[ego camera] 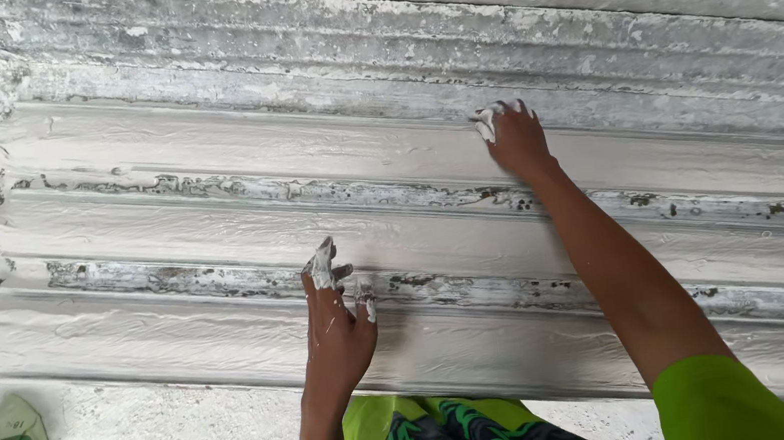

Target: The person spreads white plaster paste by hand over long corrugated metal mold sheets, working the paste into the grooves with their fingers. They then mix more paste in a large bowl and use a plastic pot to scoop and pour paste onto the molds.

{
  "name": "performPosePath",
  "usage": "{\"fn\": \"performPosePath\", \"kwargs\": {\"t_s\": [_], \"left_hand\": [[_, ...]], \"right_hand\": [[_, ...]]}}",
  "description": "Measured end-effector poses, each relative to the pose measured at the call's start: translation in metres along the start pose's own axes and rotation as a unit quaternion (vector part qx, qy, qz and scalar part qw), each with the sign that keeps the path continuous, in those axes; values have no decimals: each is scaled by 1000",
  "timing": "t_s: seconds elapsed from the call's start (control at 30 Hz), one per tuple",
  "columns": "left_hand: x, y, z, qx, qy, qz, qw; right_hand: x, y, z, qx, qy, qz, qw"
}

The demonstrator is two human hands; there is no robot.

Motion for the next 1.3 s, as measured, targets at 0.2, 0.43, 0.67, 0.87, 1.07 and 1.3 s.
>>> {"fn": "performPosePath", "kwargs": {"t_s": [0.2,0.43,0.67,0.87,1.07,1.3], "left_hand": [[-30,1,-7,3,-5,35,999],[-40,-11,-14,-29,22,0,999],[-48,-21,-6,-30,-6,46,998],[-48,4,10,-36,-25,-23,999],[-59,25,16,-66,-51,-4,996],[-73,21,22,60,-77,-3,995]], "right_hand": [[-21,-6,8,168,25,-140,975],[-22,13,24,170,-71,-70,980],[-5,10,-30,252,-47,-149,955],[1,-9,-70,161,-1,-202,966],[-14,-53,-49,101,32,-117,987],[42,93,-123,45,27,-143,988]]}}
Point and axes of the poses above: each hand's wrist, its own z-axis towards the middle knuckle, its own x-axis out of the back of the hand, y = z × x, the point moved 9 cm from there along z, towards the middle knuckle, and after that the axes turned 4 degrees about -z, right-handed, at the moved point
